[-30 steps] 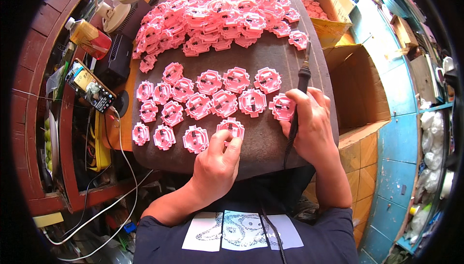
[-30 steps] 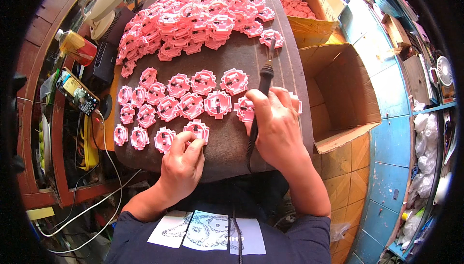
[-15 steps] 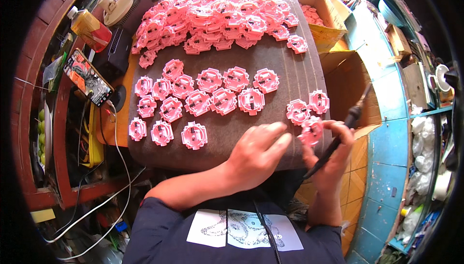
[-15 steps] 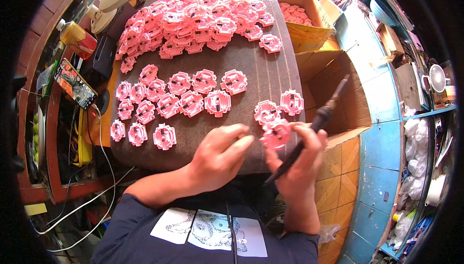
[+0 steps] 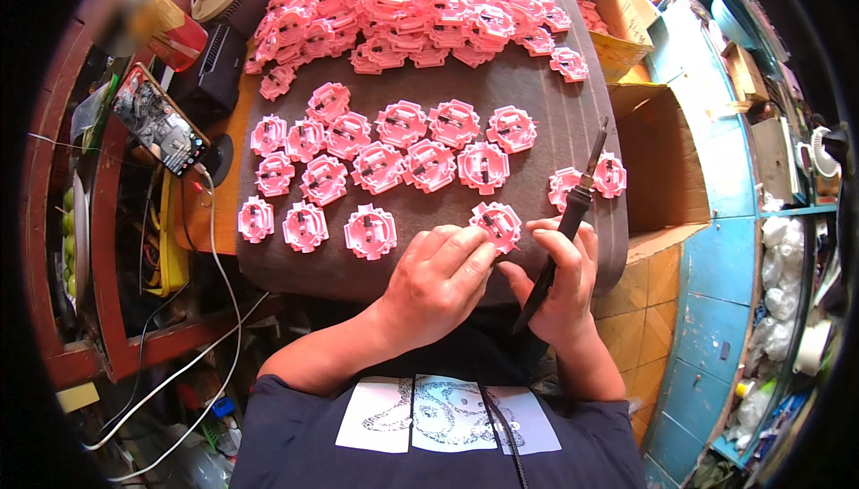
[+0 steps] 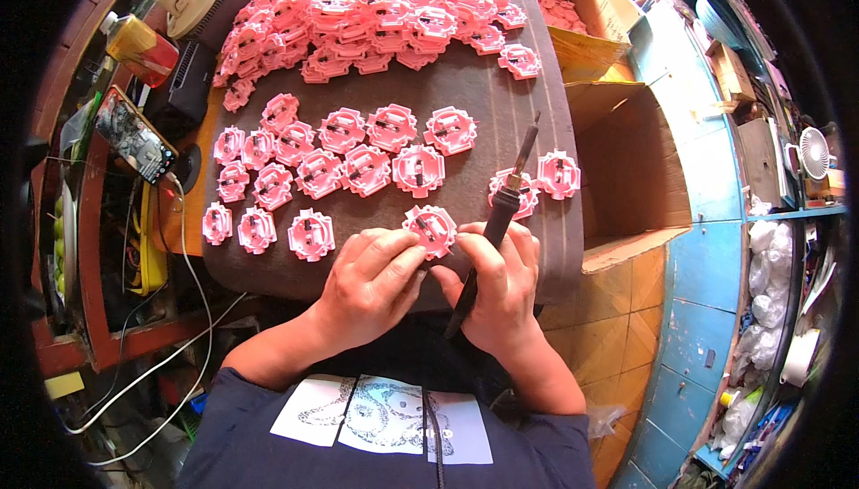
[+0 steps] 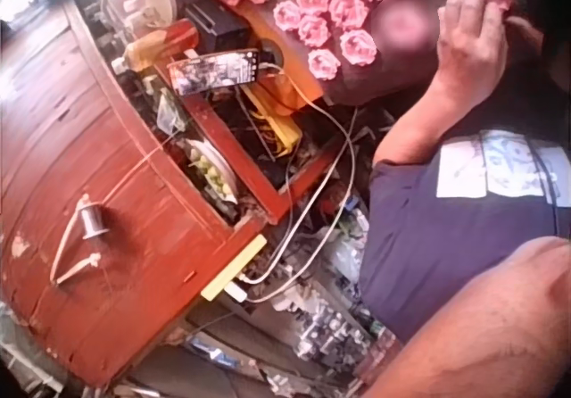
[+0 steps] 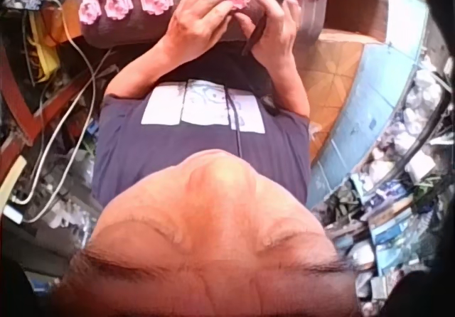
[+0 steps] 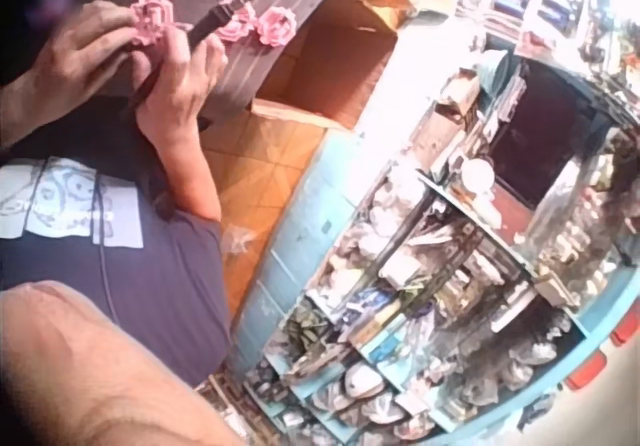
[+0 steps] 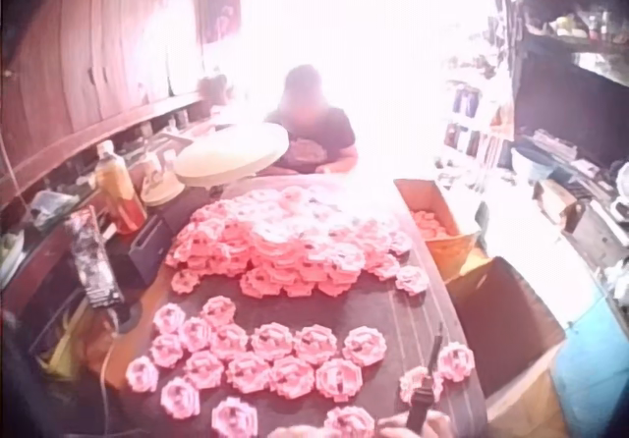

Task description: The person uses a soldering iron to attach small black components to pink plastic housings arranged on a work surface. They handle each unit one at a time, applying heat to specific points and then placing the finished pieces back on the table.

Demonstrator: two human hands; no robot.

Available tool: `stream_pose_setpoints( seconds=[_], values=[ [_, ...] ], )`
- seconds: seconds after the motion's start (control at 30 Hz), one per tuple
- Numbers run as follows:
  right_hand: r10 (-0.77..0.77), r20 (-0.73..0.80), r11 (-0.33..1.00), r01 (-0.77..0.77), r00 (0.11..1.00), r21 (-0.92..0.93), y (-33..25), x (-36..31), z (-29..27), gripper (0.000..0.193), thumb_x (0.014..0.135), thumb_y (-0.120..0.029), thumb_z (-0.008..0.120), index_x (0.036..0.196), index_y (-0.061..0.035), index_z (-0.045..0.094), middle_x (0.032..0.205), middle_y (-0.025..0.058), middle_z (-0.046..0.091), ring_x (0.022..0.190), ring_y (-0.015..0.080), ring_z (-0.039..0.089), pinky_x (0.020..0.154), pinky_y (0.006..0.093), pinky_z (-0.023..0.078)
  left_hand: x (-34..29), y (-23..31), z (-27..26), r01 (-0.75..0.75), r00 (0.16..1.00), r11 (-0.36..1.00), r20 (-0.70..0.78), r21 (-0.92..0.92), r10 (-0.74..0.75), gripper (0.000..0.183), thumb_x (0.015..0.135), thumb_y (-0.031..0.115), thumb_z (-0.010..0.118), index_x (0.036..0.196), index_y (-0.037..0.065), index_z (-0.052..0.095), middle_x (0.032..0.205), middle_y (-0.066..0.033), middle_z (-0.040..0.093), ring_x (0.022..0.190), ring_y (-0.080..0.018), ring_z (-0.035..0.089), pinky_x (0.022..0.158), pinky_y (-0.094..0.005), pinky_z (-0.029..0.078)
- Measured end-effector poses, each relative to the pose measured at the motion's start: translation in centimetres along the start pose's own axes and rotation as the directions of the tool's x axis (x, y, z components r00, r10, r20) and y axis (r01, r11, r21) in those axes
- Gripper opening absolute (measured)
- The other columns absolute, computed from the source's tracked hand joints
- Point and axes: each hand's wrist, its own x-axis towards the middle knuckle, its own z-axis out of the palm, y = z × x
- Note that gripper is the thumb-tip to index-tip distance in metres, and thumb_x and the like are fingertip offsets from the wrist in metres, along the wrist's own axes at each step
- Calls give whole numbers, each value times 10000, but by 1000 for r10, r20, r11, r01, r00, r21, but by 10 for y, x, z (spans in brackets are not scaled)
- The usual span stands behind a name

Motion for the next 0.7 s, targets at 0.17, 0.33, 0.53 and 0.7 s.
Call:
stream_pose_setpoints(
  seconds=[0.17,0.33,0.53,0.7],
  values=[
    [-56,-73,995,62,996,83,12,-8,7,505,752,-14,751,1241,-53,631,979,142,690,882,385,632,817,479,492,9,1,-1,-3,1000,1000,8,-1,3,391,800,66,843,1152,-3,688,1177,-161,682,1026,-358,669,874,-468,541],
    [-60,9,990,58,998,128,8,-2,10,482,808,-82,718,1279,-43,626,929,171,634,912,415,614,847,499,499,5,-6,8,-31,998,999,-51,9,32,409,794,51,834,1178,19,698,1198,-147,676,974,-339,671,818,-451,524],
    [-70,-201,984,101,977,149,6,-15,5,500,821,-124,735,1306,-89,619,991,138,663,1001,363,638,896,474,490,9,-2,15,-4,1000,1000,-27,-10,4,385,812,-85,770,1180,21,732,1151,-163,650,925,-324,659,787,-394,545],
    [51,-592,945,-231,804,-231,57,-70,-58,442,816,13,729,1220,-86,581,942,130,668,880,327,677,797,446,510,6,-6,18,5,999,1000,-39,-12,-6,328,845,-93,744,1158,5,732,1165,-174,633,954,-306,665,773,-369,543]
  ],
)
